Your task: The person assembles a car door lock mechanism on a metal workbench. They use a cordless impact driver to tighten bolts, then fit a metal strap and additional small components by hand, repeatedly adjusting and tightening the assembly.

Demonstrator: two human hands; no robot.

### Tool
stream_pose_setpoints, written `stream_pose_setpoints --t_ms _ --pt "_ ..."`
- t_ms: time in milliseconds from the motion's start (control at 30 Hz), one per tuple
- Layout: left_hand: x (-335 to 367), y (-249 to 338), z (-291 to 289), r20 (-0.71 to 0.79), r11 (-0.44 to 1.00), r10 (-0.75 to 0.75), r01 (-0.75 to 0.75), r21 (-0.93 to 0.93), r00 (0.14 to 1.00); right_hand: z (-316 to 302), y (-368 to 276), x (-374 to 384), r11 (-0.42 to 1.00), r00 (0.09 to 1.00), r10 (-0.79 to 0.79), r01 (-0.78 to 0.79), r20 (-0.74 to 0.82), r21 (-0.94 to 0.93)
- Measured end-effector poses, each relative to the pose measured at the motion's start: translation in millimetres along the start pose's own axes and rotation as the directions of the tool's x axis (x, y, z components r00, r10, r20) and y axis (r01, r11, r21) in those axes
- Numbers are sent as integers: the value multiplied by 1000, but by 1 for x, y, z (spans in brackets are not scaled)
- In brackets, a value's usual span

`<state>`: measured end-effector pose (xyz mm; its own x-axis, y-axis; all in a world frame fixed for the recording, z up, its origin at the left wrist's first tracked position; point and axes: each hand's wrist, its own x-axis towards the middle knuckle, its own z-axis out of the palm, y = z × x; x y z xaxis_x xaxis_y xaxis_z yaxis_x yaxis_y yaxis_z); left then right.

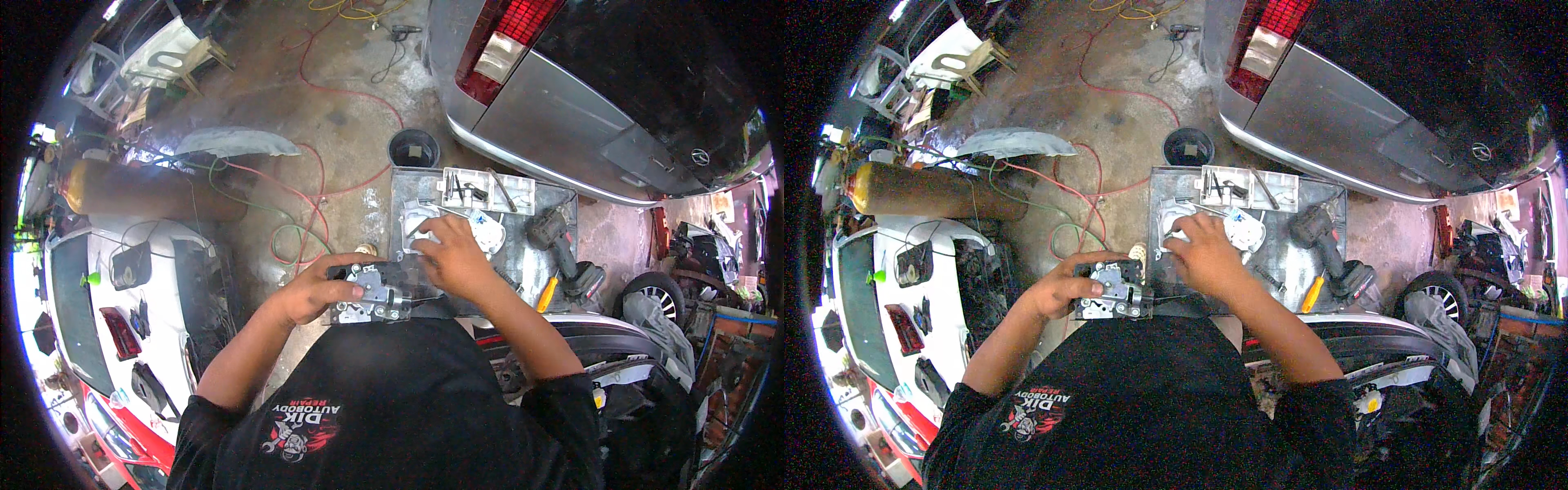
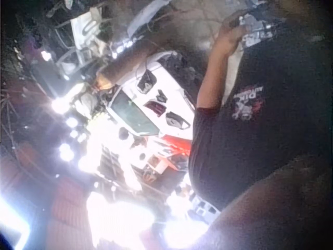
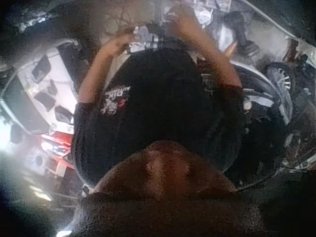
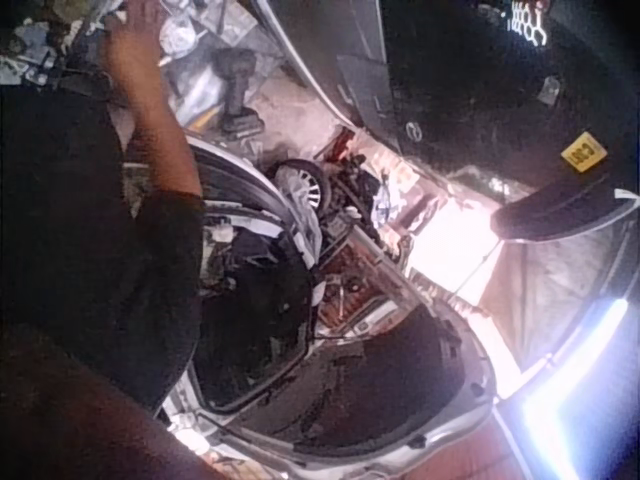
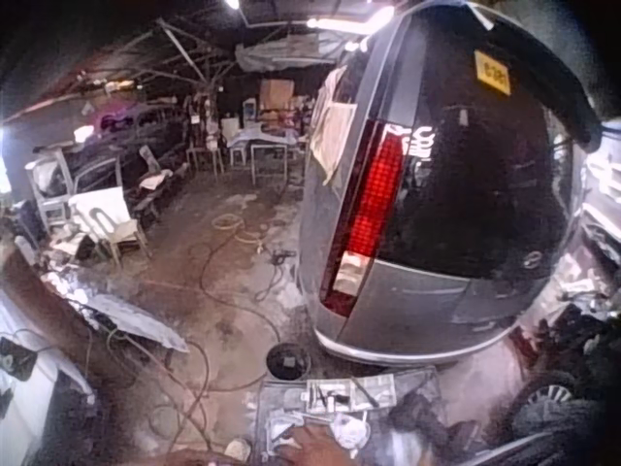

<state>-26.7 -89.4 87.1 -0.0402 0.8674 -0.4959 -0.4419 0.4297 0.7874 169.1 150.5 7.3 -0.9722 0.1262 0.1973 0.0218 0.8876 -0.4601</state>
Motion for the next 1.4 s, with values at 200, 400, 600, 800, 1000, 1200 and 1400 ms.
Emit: stream_pose_setpoints --t_ms 200,400,600,800,1000,1200,1400 --pt "-7 -8 -5 -48 1000 -18 18 -1 999 24 -6 16 989 993 -91 99 72 -110" --pt "-8 -11 -6 -60 999 -1 3 40 998 27 14 14 993 997 43 -35 68 -109" --pt "-4 -9 -4 -24 999 -3 4 39 1000 33 24 29 965 980 -49 96 192 -243" --pt "3 -2 -2 -21 999 -7 8 37 1000 36 36 37 934 962 -168 226 217 -276" --pt "8 -19 -14 -10 996 47 -46 83 999 48 45 42 917 951 -233 284 202 -281" --pt "19 -35 -21 47 999 -1 -1 35 999 48 52 34 990 983 -102 115 152 -80" --pt "7 3 -5 1 995 -94 94 41 996 4 47 25 775 930 366 -311 11 550"
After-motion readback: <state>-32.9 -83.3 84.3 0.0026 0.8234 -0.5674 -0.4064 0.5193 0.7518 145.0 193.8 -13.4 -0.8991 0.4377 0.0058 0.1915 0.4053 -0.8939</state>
